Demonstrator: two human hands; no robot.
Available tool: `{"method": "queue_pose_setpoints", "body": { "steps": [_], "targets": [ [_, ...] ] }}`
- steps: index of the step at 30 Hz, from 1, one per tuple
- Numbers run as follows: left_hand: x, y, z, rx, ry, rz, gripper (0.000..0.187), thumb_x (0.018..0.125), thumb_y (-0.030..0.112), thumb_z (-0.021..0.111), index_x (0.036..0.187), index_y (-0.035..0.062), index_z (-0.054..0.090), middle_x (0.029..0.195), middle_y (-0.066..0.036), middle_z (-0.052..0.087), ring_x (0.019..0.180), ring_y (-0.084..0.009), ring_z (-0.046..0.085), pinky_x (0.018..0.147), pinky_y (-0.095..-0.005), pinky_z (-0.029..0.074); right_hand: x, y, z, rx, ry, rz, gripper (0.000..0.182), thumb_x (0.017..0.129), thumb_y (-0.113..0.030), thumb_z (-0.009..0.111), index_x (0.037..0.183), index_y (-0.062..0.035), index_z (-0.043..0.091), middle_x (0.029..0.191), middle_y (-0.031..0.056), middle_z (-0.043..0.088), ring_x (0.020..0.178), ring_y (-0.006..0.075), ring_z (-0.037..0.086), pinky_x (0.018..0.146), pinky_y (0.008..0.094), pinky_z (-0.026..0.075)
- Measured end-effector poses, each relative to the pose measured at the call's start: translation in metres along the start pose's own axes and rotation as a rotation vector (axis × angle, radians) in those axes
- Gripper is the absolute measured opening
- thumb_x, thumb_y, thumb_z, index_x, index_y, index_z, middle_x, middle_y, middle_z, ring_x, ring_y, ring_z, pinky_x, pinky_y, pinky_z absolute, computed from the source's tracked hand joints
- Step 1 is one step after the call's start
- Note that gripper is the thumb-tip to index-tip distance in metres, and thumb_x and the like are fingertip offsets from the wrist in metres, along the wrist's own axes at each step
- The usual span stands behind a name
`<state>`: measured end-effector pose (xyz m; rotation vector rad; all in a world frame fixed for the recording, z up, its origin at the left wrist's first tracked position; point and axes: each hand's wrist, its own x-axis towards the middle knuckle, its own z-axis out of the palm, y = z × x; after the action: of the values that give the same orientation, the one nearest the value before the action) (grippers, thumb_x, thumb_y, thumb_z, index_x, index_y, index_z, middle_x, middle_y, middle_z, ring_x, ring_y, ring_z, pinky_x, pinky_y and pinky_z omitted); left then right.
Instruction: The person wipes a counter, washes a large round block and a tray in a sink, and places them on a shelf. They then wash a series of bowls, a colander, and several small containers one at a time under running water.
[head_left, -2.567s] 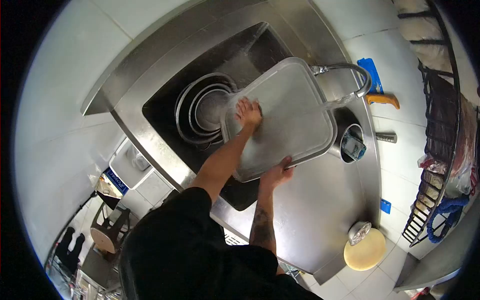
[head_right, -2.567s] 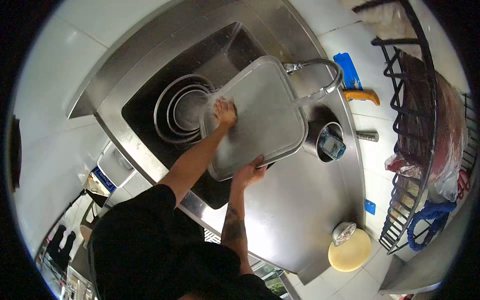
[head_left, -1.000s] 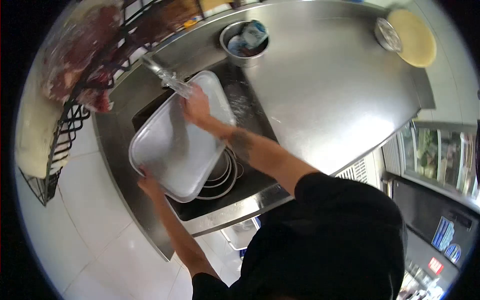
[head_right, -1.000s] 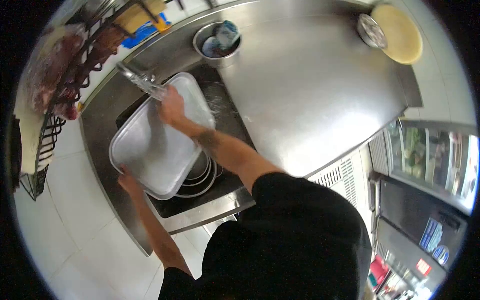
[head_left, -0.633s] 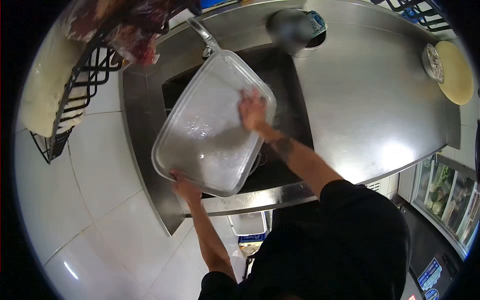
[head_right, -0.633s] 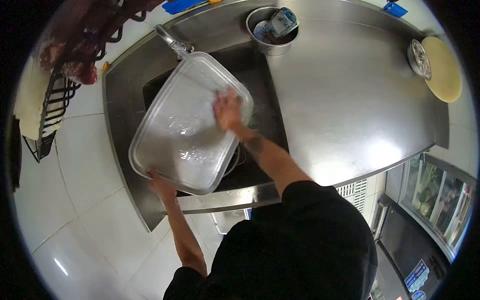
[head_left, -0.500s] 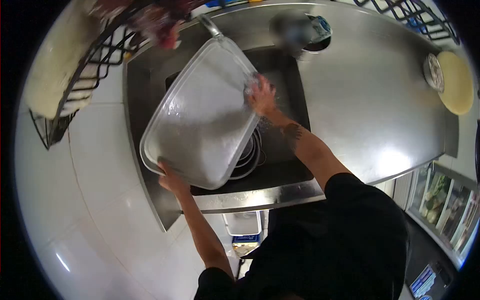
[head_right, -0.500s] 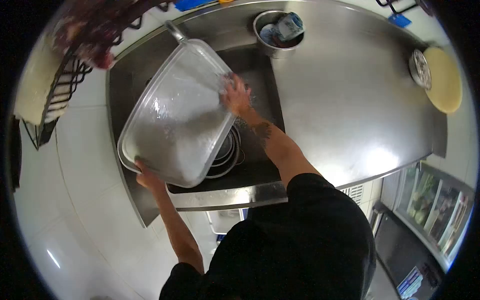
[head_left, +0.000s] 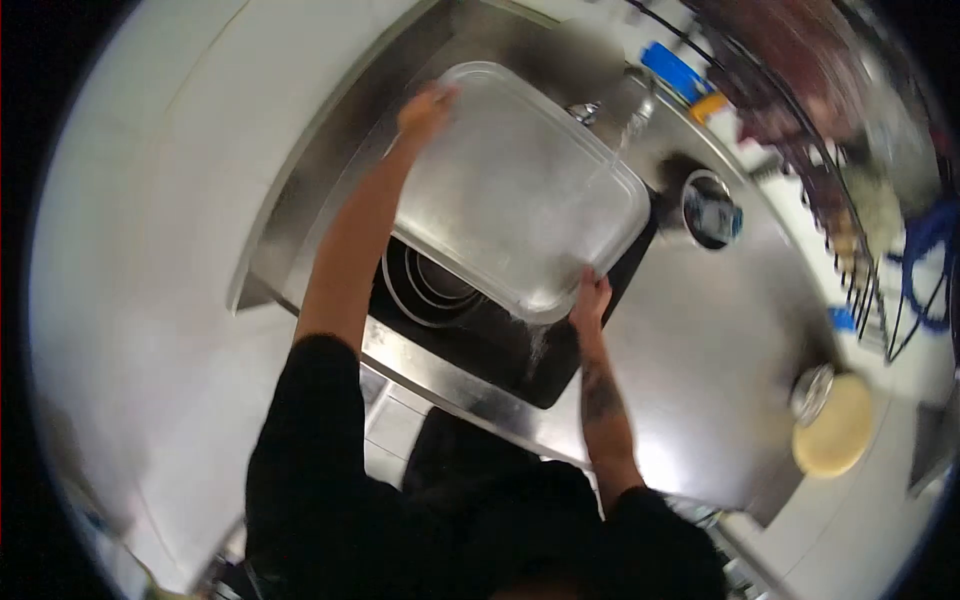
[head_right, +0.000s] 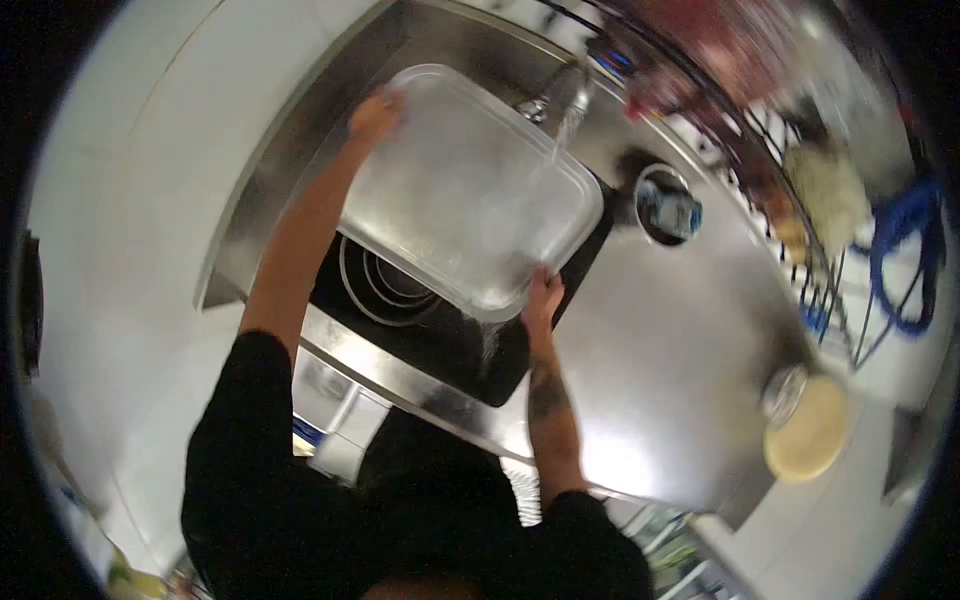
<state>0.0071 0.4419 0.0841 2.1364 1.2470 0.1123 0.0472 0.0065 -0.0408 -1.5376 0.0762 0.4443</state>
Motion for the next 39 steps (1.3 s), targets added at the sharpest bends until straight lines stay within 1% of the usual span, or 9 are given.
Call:
{"method": "queue_pose_setpoints", "body": {
  "steps": [5, 10, 14, 19, 23, 27, 29, 31, 39],
  "targets": [
    [0.008, 0.011, 0.125, 0.279, 0.39, 0.333, 0.068, 0.094, 0.05, 0.035, 0.144, 0.0044, 0.023, 0.145, -0.023, 0.029, 0.133, -0.0387, 0.027, 0.106, -0.0573, 0.023, -0.087, -0.052, -0.006, 0.271, 0.1, -0.036, 0.023, 0.093, -0.013, 0.057, 0.108, 0.004, 0.057, 0.095, 0.006, 0.061, 0.087, 0.0163, 0.056, 0.078, 0.0303, 0.046],
    [-0.204, 0.051, 0.188, -0.217, -0.224, 0.435, 0.07, 0.096, 0.046, 0.034, 0.148, 0.0054, 0.008, 0.151, -0.027, -0.005, 0.141, -0.0414, -0.002, 0.112, -0.0531, 0.012, -0.121, -0.083, -0.01, 0.01, 0.263, -0.298, 0.019, 0.093, -0.014, 0.058, 0.096, 0.0041, 0.058, 0.087, 0.0049, 0.06, 0.081, 0.0131, 0.052, 0.071, 0.0277, 0.044],
    [-0.241, 0.04, 0.234, -0.661, -0.199, 0.377, 0.065, 0.098, 0.044, 0.028, 0.147, 0.0047, 0.011, 0.152, -0.024, 0.003, 0.141, -0.0412, 0.003, 0.113, -0.0479, 0.01, -0.151, -0.104, -0.004, -0.356, 0.234, -0.331, 0.018, 0.094, -0.014, 0.055, 0.097, 0.0039, 0.058, 0.082, 0.0035, 0.058, 0.075, 0.011, 0.048, 0.066, 0.026, 0.041],
    [-0.113, 0.021, 0.258, -0.546, -0.314, -0.161, 0.055, 0.099, 0.035, 0.025, 0.145, 0.0039, 0.019, 0.15, -0.02, 0.01, 0.138, -0.0349, 0.015, 0.111, -0.0457, 0.018, -0.176, -0.126, 0.003, -0.244, 0.183, -0.408, 0.013, 0.087, -0.004, 0.056, 0.097, 0.005, 0.058, 0.079, 0.0051, 0.058, 0.073, 0.0119, 0.05, 0.067, 0.0259, 0.041],
    [-0.157, 0.09, 0.235, -0.842, -0.163, -0.15, 0.048, 0.098, 0.03, 0.035, 0.138, 0.0029, 0.032, 0.139, -0.016, 0.033, 0.129, -0.0297, 0.034, 0.105, -0.0412, 0.03, -0.193, -0.134, -0.029, -0.349, 0.224, -0.476, 0.028, 0.08, 0.002, 0.054, 0.107, 0.0072, 0.058, 0.077, 0.0065, 0.06, 0.067, 0.012, 0.051, 0.062, 0.0256, 0.041],
    [-0.248, 0.073, 0.132, -1.03, -0.544, 0.156, 0.035, 0.096, 0.019, 0.048, 0.126, 0.001, 0.051, 0.125, -0.011, 0.057, 0.12, -0.0245, 0.051, 0.099, -0.0359, 0.04, -0.197, -0.155, -0.078, -0.538, 0.271, -0.644, 0.03, 0.084, -0.009, 0.061, 0.111, 0.0052, 0.061, 0.068, 0.0026, 0.057, 0.057, 0.0078, 0.042, 0.049, 0.0241, 0.033],
    [-0.295, 0.018, 0.105, -0.792, -0.211, 0.415, 0.033, 0.095, 0.016, 0.051, 0.125, 0.0036, 0.052, 0.122, -0.01, 0.059, 0.114, -0.0209, 0.055, 0.096, -0.0341, 0.043, -0.198, -0.171, -0.109, -0.682, 0.283, -0.589, 0.03, 0.09, -0.022, 0.064, 0.101, 0.0054, 0.063, 0.063, -0.0006, 0.054, 0.054, 0.0069, 0.039, 0.046, 0.0259, 0.033],
    [-0.357, -0.043, 0.069, -0.67, -0.028, 0.316, 0.03, 0.092, 0.013, 0.052, 0.12, 0.0042, 0.056, 0.113, -0.01, 0.064, 0.105, -0.0185, 0.06, 0.09, -0.0327, 0.047, -0.173, -0.156, -0.167, -0.392, 0.007, -0.689, 0.03, 0.093, -0.023, 0.057, 0.102, 0.0055, 0.062, 0.087, 0.0106, 0.065, 0.074, 0.0148, 0.056, 0.07, 0.0297, 0.047],
    [-0.784, -0.145, 0.009, -0.315, 0.854, -0.242, 0.021, 0.084, 0.02, 0.056, 0.091, 0.0013, 0.062, 0.081, -0.02, 0.065, 0.073, -0.035, 0.063, 0.067, -0.0429, 0.05, -0.223, -0.211, -0.195, -0.546, -0.332, -0.794, 0.029, 0.09, -0.022, 0.057, 0.101, 0.0047, 0.062, 0.085, 0.0104, 0.063, 0.069, 0.0159, 0.054, 0.064, 0.0298, 0.045]
  ]
}}
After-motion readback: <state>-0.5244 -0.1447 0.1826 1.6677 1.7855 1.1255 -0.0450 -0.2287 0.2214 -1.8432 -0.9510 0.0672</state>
